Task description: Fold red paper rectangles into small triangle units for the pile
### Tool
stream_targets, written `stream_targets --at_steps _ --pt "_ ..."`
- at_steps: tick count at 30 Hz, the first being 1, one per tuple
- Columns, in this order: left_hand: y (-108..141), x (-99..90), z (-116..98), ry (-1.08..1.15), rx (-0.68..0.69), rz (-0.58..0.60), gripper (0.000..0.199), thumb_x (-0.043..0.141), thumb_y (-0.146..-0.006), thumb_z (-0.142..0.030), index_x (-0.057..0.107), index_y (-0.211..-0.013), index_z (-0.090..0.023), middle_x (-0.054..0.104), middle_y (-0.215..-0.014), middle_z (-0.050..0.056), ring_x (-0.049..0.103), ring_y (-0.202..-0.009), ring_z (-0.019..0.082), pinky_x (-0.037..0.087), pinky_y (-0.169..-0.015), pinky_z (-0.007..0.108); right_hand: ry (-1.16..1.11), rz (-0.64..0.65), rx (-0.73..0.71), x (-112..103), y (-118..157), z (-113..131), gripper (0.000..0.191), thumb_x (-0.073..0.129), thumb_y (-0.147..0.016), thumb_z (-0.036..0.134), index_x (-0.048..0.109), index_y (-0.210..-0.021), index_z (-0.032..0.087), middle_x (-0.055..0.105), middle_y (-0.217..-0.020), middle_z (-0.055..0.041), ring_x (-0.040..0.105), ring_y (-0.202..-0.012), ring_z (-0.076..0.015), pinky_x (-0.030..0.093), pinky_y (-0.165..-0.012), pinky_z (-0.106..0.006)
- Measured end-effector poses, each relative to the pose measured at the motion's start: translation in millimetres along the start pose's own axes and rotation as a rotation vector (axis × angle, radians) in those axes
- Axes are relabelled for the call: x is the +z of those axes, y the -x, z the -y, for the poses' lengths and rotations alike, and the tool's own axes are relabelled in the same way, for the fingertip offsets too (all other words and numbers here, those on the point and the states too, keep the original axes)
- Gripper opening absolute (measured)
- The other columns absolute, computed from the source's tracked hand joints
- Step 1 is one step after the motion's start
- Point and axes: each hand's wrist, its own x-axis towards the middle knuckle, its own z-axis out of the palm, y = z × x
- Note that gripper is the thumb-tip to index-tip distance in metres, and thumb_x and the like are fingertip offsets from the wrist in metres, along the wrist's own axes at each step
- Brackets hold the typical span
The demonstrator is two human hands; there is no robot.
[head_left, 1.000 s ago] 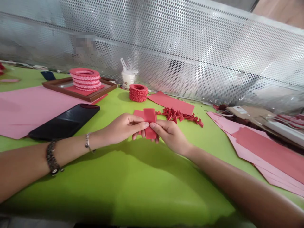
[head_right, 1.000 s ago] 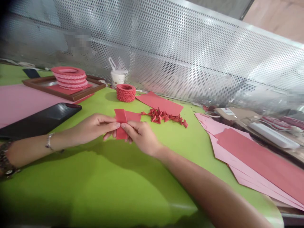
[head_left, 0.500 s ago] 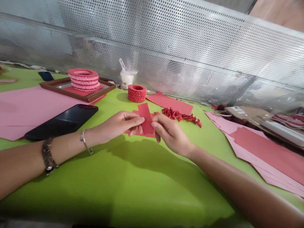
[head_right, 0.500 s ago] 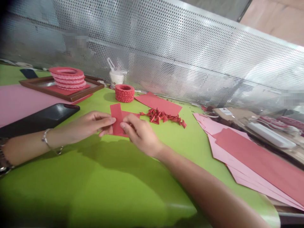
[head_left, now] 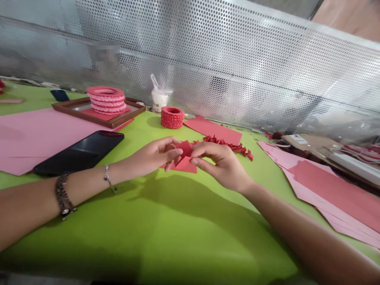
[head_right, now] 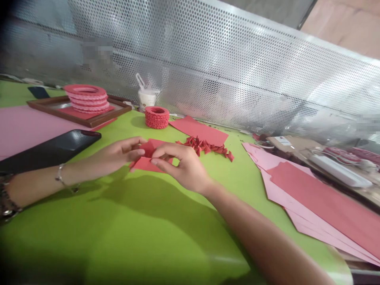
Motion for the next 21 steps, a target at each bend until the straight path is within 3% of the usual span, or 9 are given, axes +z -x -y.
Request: stream_targets --at_steps 6,13,21 --pt "1.1 -0.2 5.5 -0.259 0.139 -0.054 0.019 0.044 -0.08 -0.031 0.056 -0.078 -0.016 0.05 -0.06 -0.003 0.046 -0.051 0.007 0.037 -0.049 0.017 -0.128 0.036 0.141 5.3 2.1 -4.7 0.01 0.046 -0.081 0.021 0.051 -0.077 0.014 0.053 -0.069 -0.0009 0.051 -0.063 -0.0084 0.041 -0.057 -0.021" --pt "4.0 0.8 3.3 -0.362 0.085 0.002 0.027 0.037 -0.082 -0.03 0.053 -0.066 -0.015 0.051 -0.051 -0.003 0.045 -0.047 0.008 0.034 -0.046 0.018 -0.022 0.022 0.201 6.3 1.3 -5.6 0.018 0.046 -0.081 0.025 0.049 -0.068 0.013 0.049 -0.059 0.0016 0.046 -0.052 -0.0064 0.037 -0.05 -0.02" --pt "5.2 1.3 4.4 -0.384 0.051 0.04 0.038 0.034 -0.084 -0.033 0.051 -0.056 -0.015 0.051 -0.049 -0.003 0.037 -0.041 0.006 0.029 -0.043 0.019 0.133 -0.003 0.171 7.9 1.9 -5.1 0.016 0.047 -0.08 0.022 0.05 -0.067 0.014 0.048 -0.06 0.0016 0.044 -0.052 -0.0055 0.035 -0.049 -0.018"
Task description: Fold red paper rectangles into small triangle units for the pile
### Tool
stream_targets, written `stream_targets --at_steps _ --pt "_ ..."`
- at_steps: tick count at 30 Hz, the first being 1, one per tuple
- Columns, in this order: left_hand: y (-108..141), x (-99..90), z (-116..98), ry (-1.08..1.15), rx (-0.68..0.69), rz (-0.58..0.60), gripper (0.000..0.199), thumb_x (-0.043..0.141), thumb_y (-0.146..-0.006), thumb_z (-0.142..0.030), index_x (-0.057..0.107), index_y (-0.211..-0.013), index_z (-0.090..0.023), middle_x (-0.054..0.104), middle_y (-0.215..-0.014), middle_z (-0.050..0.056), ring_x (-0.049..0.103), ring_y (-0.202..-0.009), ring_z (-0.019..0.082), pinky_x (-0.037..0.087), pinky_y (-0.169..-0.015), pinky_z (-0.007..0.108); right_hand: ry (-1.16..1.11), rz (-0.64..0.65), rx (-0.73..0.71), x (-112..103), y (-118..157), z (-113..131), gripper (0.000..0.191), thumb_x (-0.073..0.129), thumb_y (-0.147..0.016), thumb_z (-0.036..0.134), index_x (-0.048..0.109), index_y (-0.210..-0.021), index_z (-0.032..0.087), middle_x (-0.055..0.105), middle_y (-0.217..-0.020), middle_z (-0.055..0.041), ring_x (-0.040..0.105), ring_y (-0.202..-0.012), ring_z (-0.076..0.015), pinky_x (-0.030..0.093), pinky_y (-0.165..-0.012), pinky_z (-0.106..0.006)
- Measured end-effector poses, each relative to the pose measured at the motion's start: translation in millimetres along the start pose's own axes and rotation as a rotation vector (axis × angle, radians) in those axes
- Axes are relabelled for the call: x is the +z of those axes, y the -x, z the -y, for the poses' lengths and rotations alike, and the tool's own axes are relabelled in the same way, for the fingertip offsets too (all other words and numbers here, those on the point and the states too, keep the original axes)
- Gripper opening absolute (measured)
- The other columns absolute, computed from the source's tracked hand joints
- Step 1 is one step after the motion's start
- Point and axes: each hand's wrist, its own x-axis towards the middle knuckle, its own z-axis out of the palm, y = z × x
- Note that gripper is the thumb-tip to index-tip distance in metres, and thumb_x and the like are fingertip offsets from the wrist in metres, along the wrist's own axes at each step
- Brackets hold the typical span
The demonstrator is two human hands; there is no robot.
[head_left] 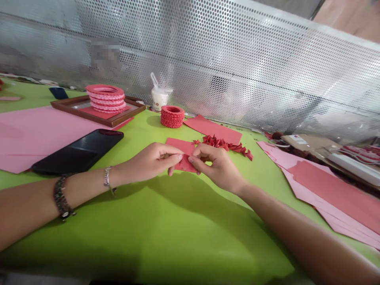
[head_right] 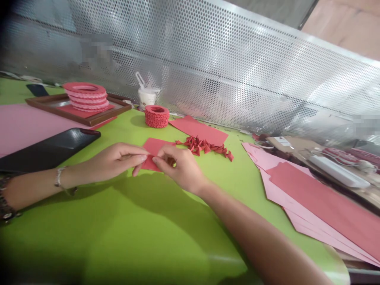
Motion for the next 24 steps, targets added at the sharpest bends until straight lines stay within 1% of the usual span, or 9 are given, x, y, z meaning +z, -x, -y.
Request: stream_targets --at_steps 4,7,15,18,21,24 --pt "-0.6 0.8 -1.5 0.015 0.038 -0.013 0.031 0.041 -0.081 -0.031 0.053 -0.058 -0.015 0.053 -0.05 -0.003 0.044 -0.046 0.007 0.031 -0.045 0.018 0.028 0.02 -0.001 -1.3 -0.4 2.2 0.016 0.048 -0.08 0.022 0.051 -0.066 0.014 0.05 -0.06 0.0013 0.044 -0.053 -0.0058 0.035 -0.049 -0.018" --pt "-0.8 1.0 -2.4 0.04 0.037 -0.005 0.027 0.044 -0.08 -0.031 0.056 -0.063 -0.015 0.054 -0.051 -0.003 0.046 -0.048 0.008 0.032 -0.046 0.018 0.048 0.039 0.0 -2.9 -1.0 4.3 0.015 0.05 -0.079 0.02 0.053 -0.066 0.013 0.051 -0.059 0.0013 0.045 -0.053 -0.0058 0.035 -0.049 -0.017" --pt "-2.1 1.3 -4.2 0.015 0.022 0.02 0.026 0.041 -0.081 -0.03 0.055 -0.065 -0.014 0.051 -0.051 -0.003 0.046 -0.047 0.008 0.033 -0.046 0.019 0.073 0.028 -0.029 -3.0 -1.1 3.3 0.015 0.051 -0.078 0.02 0.053 -0.065 0.013 0.051 -0.058 0.0018 0.044 -0.051 -0.005 0.035 -0.048 -0.016" --pt "-2.1 1.0 -4.0 0.009 0.018 -0.005 0.027 0.042 -0.08 -0.03 0.054 -0.063 -0.014 0.051 -0.049 -0.004 0.046 -0.046 0.008 0.033 -0.046 0.019 0.075 0.021 -0.052 -3.2 -1.2 2.6 0.013 0.05 -0.079 0.02 0.052 -0.067 0.013 0.051 -0.06 0.0014 0.045 -0.053 -0.0052 0.036 -0.049 -0.017" --pt "-1.6 0.8 -3.8 0.029 0.001 -0.028 0.025 0.042 -0.08 -0.031 0.057 -0.067 -0.015 0.052 -0.048 -0.004 0.047 -0.046 0.008 0.034 -0.047 0.018 0.081 0.024 -0.064 -4.2 -1.5 2.4 0.013 0.048 -0.079 0.02 0.052 -0.069 0.013 0.052 -0.062 0.001 0.045 -0.054 -0.0057 0.036 -0.051 -0.017" --pt "-1.6 1.1 -3.5 0.03 -0.007 -0.022 0.025 0.042 -0.08 -0.032 0.059 -0.071 -0.015 0.052 -0.048 -0.004 0.047 -0.046 0.008 0.035 -0.047 0.018 0.1 0.03 -0.064 -5.3 -1.5 2.9 0.013 0.048 -0.079 0.02 0.052 -0.069 0.014 0.053 -0.062 0.0009 0.045 -0.054 -0.0062 0.036 -0.051 -0.018"
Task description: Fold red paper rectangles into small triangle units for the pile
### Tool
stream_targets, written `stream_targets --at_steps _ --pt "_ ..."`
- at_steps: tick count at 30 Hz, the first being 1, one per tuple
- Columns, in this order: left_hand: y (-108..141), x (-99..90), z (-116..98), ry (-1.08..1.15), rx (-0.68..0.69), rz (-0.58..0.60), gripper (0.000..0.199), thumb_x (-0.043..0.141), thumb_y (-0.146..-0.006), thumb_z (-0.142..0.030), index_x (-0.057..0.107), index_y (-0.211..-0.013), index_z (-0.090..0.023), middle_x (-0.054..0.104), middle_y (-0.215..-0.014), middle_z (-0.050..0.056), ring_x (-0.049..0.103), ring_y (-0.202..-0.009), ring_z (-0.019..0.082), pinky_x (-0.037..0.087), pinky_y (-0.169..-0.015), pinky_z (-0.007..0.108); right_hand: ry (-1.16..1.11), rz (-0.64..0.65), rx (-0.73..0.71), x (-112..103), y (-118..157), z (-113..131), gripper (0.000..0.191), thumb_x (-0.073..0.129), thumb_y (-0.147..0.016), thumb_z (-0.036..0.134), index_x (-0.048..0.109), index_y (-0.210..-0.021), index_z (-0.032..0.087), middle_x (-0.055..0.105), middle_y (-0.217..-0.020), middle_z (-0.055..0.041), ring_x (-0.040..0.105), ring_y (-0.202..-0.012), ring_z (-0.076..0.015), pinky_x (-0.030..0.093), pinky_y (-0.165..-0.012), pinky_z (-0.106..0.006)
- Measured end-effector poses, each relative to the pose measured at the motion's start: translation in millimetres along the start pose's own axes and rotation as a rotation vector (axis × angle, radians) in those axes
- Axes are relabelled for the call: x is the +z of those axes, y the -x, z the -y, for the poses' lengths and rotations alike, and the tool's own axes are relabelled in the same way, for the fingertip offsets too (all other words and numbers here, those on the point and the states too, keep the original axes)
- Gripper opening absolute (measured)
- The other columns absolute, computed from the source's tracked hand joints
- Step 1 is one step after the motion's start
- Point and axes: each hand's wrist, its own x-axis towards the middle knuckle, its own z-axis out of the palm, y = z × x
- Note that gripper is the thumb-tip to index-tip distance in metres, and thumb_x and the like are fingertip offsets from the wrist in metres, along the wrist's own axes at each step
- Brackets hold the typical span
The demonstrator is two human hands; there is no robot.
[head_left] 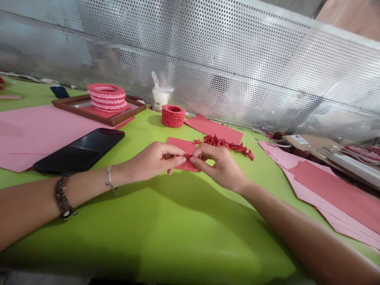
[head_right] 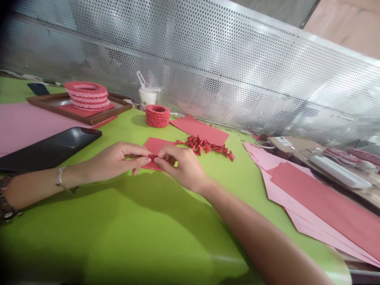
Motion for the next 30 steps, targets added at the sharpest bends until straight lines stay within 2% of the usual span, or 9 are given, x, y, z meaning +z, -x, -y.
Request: stream_targets --at_steps 8,13,19,23,27,30 --pt "0.1 -0.1 0.1 -0.033 0.032 0.003 0.027 0.041 -0.081 -0.032 0.059 -0.071 -0.014 0.052 -0.049 -0.004 0.046 -0.045 0.008 0.033 -0.045 0.018 0.012 0.005 0.005 0.9 0.5 2.0 0.013 0.048 -0.079 0.018 0.053 -0.068 0.013 0.053 -0.062 0.0004 0.046 -0.054 -0.0063 0.036 -0.051 -0.017" --pt "0.3 0.0 -2.0 -0.04 0.023 0.022 0.029 0.041 -0.081 -0.032 0.056 -0.065 -0.014 0.052 -0.048 -0.003 0.044 -0.044 0.007 0.029 -0.042 0.018 0.01 -0.005 0.026 2.8 1.1 2.9 0.014 0.048 -0.08 0.018 0.052 -0.067 0.013 0.053 -0.061 0.001 0.045 -0.053 -0.0056 0.035 -0.05 -0.017" --pt "1.8 0.0 -1.1 -0.054 0.039 -0.001 0.031 0.041 -0.081 -0.031 0.053 -0.059 -0.014 0.051 -0.047 -0.003 0.044 -0.045 0.008 0.031 -0.043 0.018 0.0 -0.008 0.031 1.1 1.4 4.2 0.013 0.048 -0.079 0.019 0.053 -0.068 0.014 0.053 -0.061 0.0009 0.046 -0.053 -0.006 0.036 -0.05 -0.018" --pt "1.7 -2.2 -3.0 -0.041 0.003 -0.029 0.028 0.04 -0.082 -0.033 0.057 -0.068 -0.015 0.05 -0.046 -0.003 0.042 -0.043 0.008 0.03 -0.042 0.019 -0.068 -0.022 0.008 -4.7 0.6 2.7 0.016 0.047 -0.08 0.026 0.053 -0.072 0.014 0.054 -0.064 0.0001 0.047 -0.055 -0.0066 0.038 -0.052 -0.018" --pt "0.8 -4.6 -5.6 -0.036 0.008 -0.054 0.031 0.041 -0.081 -0.032 0.053 -0.059 -0.015 0.048 -0.045 -0.004 0.041 -0.042 0.007 0.03 -0.042 0.018 -0.101 -0.023 -0.004 -6.0 -0.1 -0.4 0.012 0.047 -0.08 0.024 0.05 -0.073 0.014 0.052 -0.067 -0.0003 0.047 -0.057 -0.0066 0.039 -0.054 -0.019" --pt "1.4 -4.6 -5.2 -0.071 0.065 -0.11 0.033 0.042 -0.081 -0.03 0.049 -0.053 -0.015 0.046 -0.044 -0.004 0.042 -0.043 0.007 0.031 -0.043 0.018 -0.238 -0.058 0.065 0.4 -0.6 -0.8 0.008 0.048 -0.079 0.021 0.047 -0.075 0.015 0.05 -0.067 0.0011 0.047 -0.055 -0.006 0.04 -0.052 -0.019"
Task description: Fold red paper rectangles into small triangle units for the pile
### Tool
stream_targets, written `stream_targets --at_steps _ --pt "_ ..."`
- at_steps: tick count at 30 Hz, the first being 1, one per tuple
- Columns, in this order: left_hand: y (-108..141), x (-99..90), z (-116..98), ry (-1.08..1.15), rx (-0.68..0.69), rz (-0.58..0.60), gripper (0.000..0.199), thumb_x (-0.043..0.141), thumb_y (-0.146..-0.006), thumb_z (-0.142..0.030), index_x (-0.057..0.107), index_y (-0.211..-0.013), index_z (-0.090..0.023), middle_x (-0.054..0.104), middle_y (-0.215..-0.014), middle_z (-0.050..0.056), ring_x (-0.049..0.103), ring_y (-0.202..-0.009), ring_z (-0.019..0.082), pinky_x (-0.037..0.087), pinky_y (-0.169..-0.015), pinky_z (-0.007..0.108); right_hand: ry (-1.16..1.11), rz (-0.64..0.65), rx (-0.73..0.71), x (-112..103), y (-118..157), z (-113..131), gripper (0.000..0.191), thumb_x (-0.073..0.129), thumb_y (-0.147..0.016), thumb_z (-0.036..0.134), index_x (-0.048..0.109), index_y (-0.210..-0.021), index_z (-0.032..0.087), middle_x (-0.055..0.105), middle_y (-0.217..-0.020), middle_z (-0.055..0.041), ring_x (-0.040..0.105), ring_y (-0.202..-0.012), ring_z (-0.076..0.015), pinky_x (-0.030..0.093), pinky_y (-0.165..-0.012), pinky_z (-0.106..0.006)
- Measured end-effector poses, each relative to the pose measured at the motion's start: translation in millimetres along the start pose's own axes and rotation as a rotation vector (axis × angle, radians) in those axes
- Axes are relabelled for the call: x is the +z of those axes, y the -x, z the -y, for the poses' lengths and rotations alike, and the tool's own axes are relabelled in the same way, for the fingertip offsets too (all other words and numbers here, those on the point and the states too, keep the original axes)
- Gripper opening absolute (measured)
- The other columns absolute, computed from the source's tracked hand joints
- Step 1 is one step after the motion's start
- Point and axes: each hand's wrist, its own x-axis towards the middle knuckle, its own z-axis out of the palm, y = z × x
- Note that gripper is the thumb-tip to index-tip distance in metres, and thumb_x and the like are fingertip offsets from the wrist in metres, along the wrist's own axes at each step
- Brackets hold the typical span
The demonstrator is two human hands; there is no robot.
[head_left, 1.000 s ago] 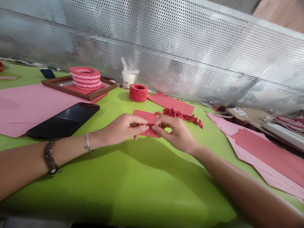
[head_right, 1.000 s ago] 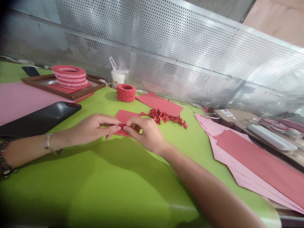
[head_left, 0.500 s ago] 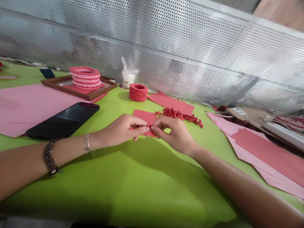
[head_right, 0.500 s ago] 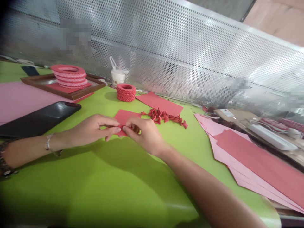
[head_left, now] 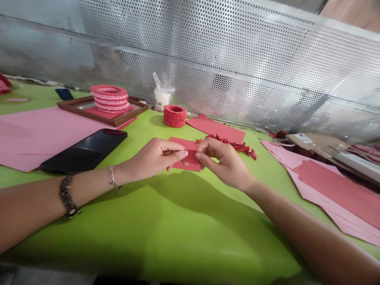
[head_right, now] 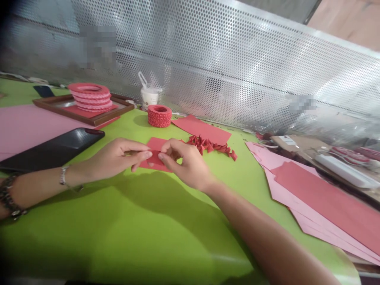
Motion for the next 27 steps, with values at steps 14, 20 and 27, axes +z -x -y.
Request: stream_targets --at_steps 14,20,27 --pt "5.1 4.8 -5.7 -0.07 0.03 -0.139 0.028 0.045 -0.079 -0.03 0.055 -0.058 -0.015 0.048 -0.047 -0.004 0.042 -0.045 0.007 0.031 -0.042 0.017 -0.377 -0.181 0.214 15.0 0.0 -0.8 0.016 0.051 -0.079 0.023 0.052 -0.065 0.014 0.053 -0.056 0.0031 0.051 -0.052 -0.0053 0.043 -0.053 -0.018" --pt "3.2 5.7 -1.3 -0.068 0.056 -0.051 0.03 0.047 -0.079 -0.031 0.052 -0.055 -0.015 0.051 -0.049 -0.004 0.047 -0.049 0.008 0.033 -0.047 0.017 0.002 -0.111 -0.003 9.5 3.6 4.8 0.016 0.045 -0.083 0.021 0.049 -0.068 0.015 0.047 -0.053 0.0042 0.044 -0.045 -0.0042 0.037 -0.047 -0.017" --pt "6.5 6.4 -0.8 -0.169 0.184 -0.044 0.023 0.039 -0.084 -0.024 0.053 -0.068 -0.016 0.057 -0.055 -0.004 0.049 -0.045 0.006 0.034 -0.048 0.017 0.186 -0.058 -0.104 8.7 5.7 13.4 0.016 0.043 -0.084 0.016 0.049 -0.068 0.015 0.043 -0.053 0.0042 0.038 -0.046 -0.0041 0.032 -0.046 -0.016"
